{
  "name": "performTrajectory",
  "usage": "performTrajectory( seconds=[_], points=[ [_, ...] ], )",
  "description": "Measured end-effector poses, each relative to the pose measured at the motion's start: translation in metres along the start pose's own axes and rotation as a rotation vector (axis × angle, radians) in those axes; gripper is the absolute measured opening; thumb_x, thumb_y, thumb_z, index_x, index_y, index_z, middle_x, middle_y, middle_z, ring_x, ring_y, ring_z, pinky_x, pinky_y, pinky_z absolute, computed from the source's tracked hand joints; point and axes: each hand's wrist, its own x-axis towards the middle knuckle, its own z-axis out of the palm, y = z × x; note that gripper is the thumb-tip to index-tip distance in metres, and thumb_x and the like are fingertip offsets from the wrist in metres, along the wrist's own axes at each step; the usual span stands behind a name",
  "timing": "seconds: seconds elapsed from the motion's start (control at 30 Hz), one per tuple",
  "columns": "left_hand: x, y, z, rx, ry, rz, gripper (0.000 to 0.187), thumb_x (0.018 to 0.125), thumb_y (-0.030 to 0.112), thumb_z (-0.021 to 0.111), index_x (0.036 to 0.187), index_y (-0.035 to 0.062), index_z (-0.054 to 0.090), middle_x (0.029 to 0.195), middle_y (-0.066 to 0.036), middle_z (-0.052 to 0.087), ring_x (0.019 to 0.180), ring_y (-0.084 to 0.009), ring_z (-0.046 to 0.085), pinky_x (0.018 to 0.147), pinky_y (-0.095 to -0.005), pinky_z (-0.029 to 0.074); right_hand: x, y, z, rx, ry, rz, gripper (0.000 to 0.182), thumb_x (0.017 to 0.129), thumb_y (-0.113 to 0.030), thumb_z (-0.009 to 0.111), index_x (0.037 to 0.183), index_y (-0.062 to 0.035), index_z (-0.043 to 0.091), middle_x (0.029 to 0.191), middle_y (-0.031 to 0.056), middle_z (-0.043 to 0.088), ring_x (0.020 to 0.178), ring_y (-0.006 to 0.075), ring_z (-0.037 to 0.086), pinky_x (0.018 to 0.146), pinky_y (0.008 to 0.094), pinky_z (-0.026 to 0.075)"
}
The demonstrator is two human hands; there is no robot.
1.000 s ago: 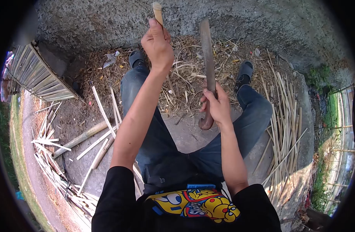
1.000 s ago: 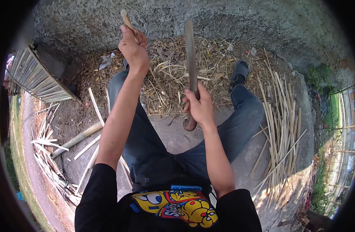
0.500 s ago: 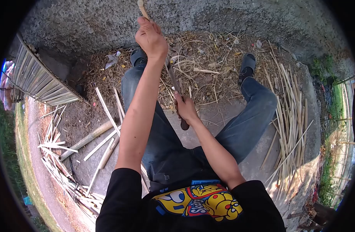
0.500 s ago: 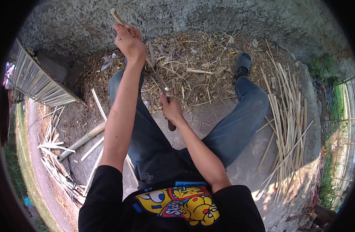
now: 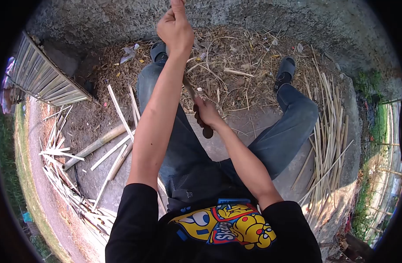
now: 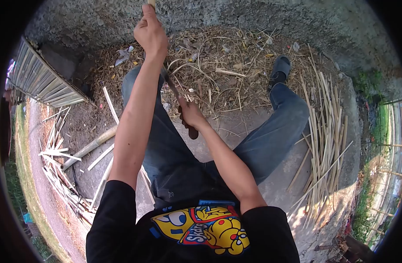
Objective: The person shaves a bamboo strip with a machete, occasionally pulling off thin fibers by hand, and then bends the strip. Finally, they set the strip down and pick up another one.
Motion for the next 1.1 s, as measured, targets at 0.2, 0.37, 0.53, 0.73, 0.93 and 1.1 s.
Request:
performTrajectory(
  seconds=[0.2,0.37,0.53,0.73,0.93,1.1],
  points=[
    [0.016,0.022,-0.036,-0.314,-0.034,-0.040,0.065,0.101,0.066,0.041,0.070,0.0095,0.038,0.062,0.001,0.033,0.055,-0.0116,0.032,0.052,-0.0298,0.028,-0.008,-0.046,-0.021,0.485,-0.106,0.076,0.054,0.104,-0.059,0.042,0.089,-0.0083,0.049,0.065,0.0015,0.048,0.047,0.0120,0.046,0.042,0.0308,0.039],
    [0.001,0.030,-0.008,-0.224,-0.282,-0.016,0.063,0.101,0.064,0.046,0.073,0.0077,0.042,0.063,0.000,0.040,0.055,-0.0113,0.039,0.050,-0.0291,0.030,-0.055,-0.063,-0.034,0.501,-0.157,-0.003,0.055,0.105,-0.058,0.041,0.093,-0.0057,0.051,0.065,0.0023,0.050,0.045,0.0120,0.045,0.040,0.0303,0.039],
    [0.000,0.012,0.014,-0.153,-0.277,0.064,0.061,0.104,0.057,0.045,0.070,0.0076,0.043,0.057,0.001,0.038,0.049,-0.0092,0.036,0.048,-0.0282,0.028,-0.092,-0.090,-0.037,0.180,0.159,-0.412,0.056,0.107,-0.055,0.037,0.091,-0.0040,0.053,0.068,0.0054,0.055,0.045,0.0126,0.049,0.041,0.0296,0.043],
    [0.005,-0.004,0.020,-0.416,-0.241,0.034,0.055,0.107,0.047,0.047,0.064,0.0149,0.035,0.057,0.005,0.024,0.050,-0.0094,0.022,0.048,-0.0303,0.020,-0.118,-0.131,-0.038,0.677,0.232,-0.835,0.051,0.110,-0.046,0.034,0.091,-0.0030,0.054,0.065,0.0060,0.056,0.050,0.0119,0.056,0.046,0.0283,0.047],
    [-0.010,-0.004,0.021,0.163,-0.362,0.183,0.062,0.105,0.058,0.044,0.068,0.0083,0.040,0.055,0.002,0.032,0.049,-0.0098,0.027,0.050,-0.0315,0.024,0.004,0.036,-0.009,-0.402,0.430,-0.489,0.045,0.108,-0.047,0.040,0.096,-0.0049,0.054,0.064,0.0045,0.051,0.048,0.0166,0.053,0.045,0.0344,0.046],
    [-0.005,0.010,-0.003,-0.372,-0.341,-0.003,0.071,0.098,0.074,0.037,0.063,0.0119,0.032,0.056,0.003,0.024,0.050,-0.0108,0.020,0.050,-0.0310,0.021,-0.025,-0.017,-0.054,0.820,-0.307,0.142,0.052,0.106,-0.053,0.040,0.086,-0.0059,0.049,0.063,0.0037,0.051,0.046,0.0140,0.052,0.043,0.0337,0.046]
  ],
)
